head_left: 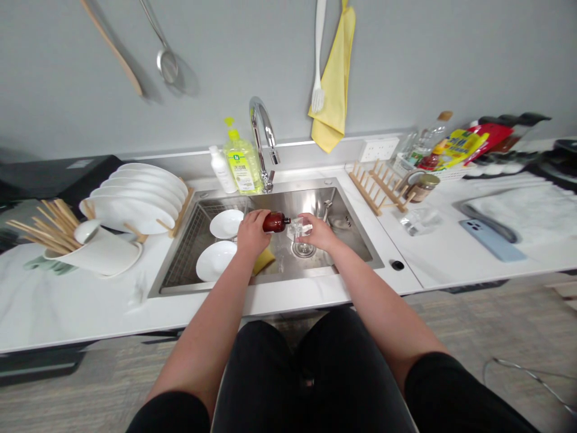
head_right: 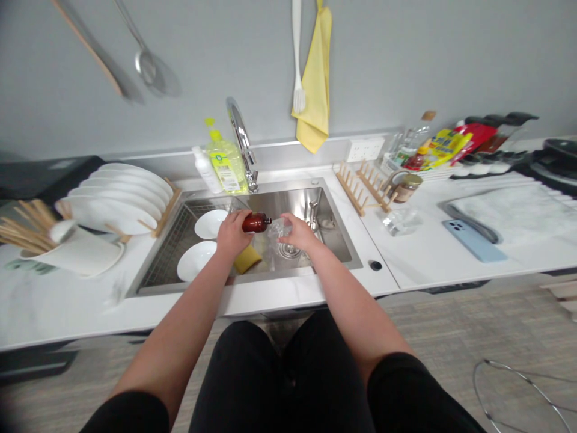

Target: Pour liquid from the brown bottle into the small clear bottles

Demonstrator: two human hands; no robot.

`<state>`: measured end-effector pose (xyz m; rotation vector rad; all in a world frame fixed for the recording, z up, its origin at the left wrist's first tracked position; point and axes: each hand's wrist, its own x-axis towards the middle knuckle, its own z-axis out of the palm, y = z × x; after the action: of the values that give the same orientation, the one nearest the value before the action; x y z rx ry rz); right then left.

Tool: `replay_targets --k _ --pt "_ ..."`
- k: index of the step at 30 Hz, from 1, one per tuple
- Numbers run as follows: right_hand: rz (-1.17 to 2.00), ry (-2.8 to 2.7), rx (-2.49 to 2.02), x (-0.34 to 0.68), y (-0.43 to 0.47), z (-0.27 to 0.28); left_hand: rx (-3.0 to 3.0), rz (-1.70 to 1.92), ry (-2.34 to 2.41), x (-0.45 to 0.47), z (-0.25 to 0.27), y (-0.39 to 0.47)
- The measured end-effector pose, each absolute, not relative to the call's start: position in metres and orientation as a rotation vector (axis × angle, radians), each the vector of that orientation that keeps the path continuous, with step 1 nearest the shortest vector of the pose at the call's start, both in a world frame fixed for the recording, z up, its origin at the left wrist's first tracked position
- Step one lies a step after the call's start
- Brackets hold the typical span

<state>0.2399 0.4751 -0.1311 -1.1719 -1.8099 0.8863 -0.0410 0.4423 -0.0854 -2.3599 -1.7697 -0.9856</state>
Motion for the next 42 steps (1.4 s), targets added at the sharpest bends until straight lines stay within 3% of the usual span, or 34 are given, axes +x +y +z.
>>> replay_targets --k 42 --pt "0.822 -1.888 -1.293 0.240 0.469 -0.120 -2.330 -0.853 -1.657 -0.037 -0.077 0.434"
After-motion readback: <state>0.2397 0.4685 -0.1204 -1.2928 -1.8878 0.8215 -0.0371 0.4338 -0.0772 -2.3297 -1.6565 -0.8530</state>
